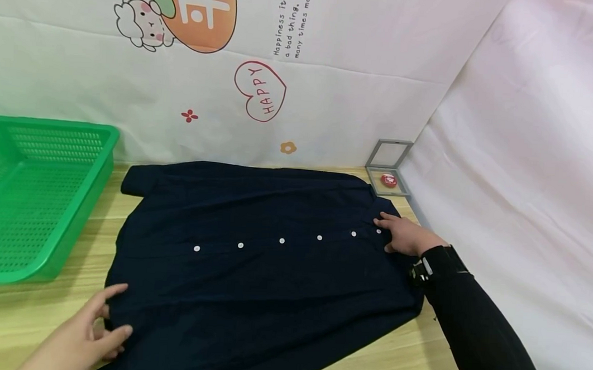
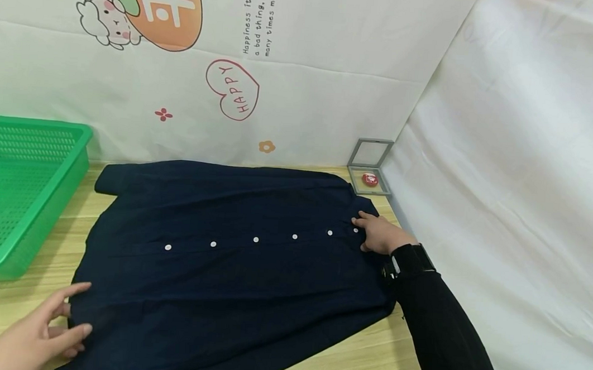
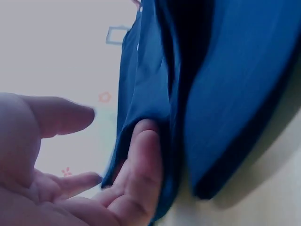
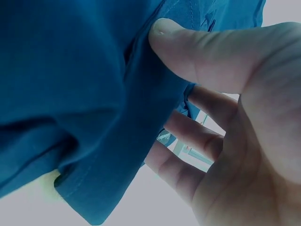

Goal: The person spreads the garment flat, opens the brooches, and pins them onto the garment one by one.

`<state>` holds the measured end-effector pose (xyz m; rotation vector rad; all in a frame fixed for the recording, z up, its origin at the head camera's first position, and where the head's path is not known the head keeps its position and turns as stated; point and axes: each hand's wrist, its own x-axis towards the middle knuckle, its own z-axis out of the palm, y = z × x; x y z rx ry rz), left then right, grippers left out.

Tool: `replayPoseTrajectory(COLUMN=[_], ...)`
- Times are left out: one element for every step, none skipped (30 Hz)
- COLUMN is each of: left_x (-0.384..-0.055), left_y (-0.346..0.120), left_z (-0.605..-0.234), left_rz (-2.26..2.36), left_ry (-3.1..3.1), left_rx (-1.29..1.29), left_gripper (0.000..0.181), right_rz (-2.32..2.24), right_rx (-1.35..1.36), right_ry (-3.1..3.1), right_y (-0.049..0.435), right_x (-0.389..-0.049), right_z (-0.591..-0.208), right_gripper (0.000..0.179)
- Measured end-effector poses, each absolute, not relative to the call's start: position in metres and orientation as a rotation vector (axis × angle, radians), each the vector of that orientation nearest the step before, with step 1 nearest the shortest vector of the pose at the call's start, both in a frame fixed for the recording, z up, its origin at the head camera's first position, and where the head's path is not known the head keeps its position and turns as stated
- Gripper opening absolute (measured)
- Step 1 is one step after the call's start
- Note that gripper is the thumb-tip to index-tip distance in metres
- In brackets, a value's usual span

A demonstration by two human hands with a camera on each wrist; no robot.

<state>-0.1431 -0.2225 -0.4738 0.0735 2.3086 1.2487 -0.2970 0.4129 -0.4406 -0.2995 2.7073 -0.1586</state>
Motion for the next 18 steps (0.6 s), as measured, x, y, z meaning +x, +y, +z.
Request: replayPoseTrajectory(left_x=[-0.14, -0.138, -0.136, -0.135, -0.134, -0.133, -0.132, -0.132, -0.131, -0.13, -0.13, -0.129, -0.128, -0.128, -0.127, -0.125, -0.124, -0.122], left_y=[-0.224, -0.225, -0.227, -0.229, -0.23, -0.232, -0.232, -0.233, -0.234, -0.235, -0.236, -0.236, -0.235, -0.233, -0.231, -0.229, -0.225, -0.222], left_z=[-0.478, -0.482, -0.486, -0.49, -0.493, -0.495, -0.498, -0.499, -0.499, -0.499, -0.499, -0.499, -0.498, -0.497, -0.497, -0.497, -0.498, -0.499], left_rz=[1.285, 1.308, 1.319, 1.318, 1.329, 1.341, 1.332, 1.33, 1.342, 1.366, 1.389, 1.4, 1.394, 1.392, 1.378, 1.347, 1.306, 1.256], left_ry=[2.255, 2.215, 2.179, 2.156, 2.128, 2.119, 2.148, 2.174, 2.187, 2.189, 2.187, 2.192, 2.194, 2.175, 2.165, 2.172, 2.193, 2.215], left_rx=[0.108, 0.165, 0.224, 0.283, 0.327, 0.376, 0.416, 0.433, 0.438, 0.441, 0.44, 0.439, 0.404, 0.366, 0.339, 0.311, 0.294, 0.274], left_gripper=[0.077, 0.075, 0.071, 0.068, 0.065, 0.061, 0.056, 0.052, 0.048, 0.045, 0.043, 0.041, 0.042, 0.045, 0.049, 0.053, 0.056, 0.06], right_rz=[-0.159, -0.157, -0.155, -0.153, -0.15, -0.147, -0.145, -0.143, -0.143, -0.141, -0.14, -0.139, -0.142, -0.143, -0.143, -0.139, -0.138, -0.135], right_rx=[-0.299, -0.299, -0.298, -0.294, -0.29, -0.289, -0.287, -0.284, -0.284, -0.286, -0.29, -0.297, -0.296, -0.294, -0.293, -0.293, -0.288, -0.285], right_ry=[2.707, 2.707, 2.707, 2.704, 2.702, 2.701, 2.7, 2.699, 2.699, 2.699, 2.702, 2.704, 2.704, 2.704, 2.704, 2.703, 2.702, 2.701], right_y=[0.413, 0.413, 0.413, 0.414, 0.414, 0.414, 0.414, 0.414, 0.414, 0.414, 0.414, 0.414, 0.414, 0.414, 0.414, 0.414, 0.413, 0.413], right_x=[-0.297, -0.297, -0.297, -0.297, -0.297, -0.297, -0.297, -0.296, -0.296, -0.296, -0.296, -0.296, -0.296, -0.296, -0.296, -0.295, -0.295, -0.295], right_z=[-0.441, -0.441, -0.441, -0.441, -0.44, -0.44, -0.439, -0.439, -0.439, -0.438, -0.438, -0.438, -0.438, -0.439, -0.438, -0.439, -0.439, -0.438], right_gripper=[0.074, 0.074, 0.074, 0.074, 0.074, 0.074, 0.074, 0.074, 0.074, 0.074, 0.074, 0.073, 0.073, 0.073, 0.073, 0.073, 0.074, 0.074])
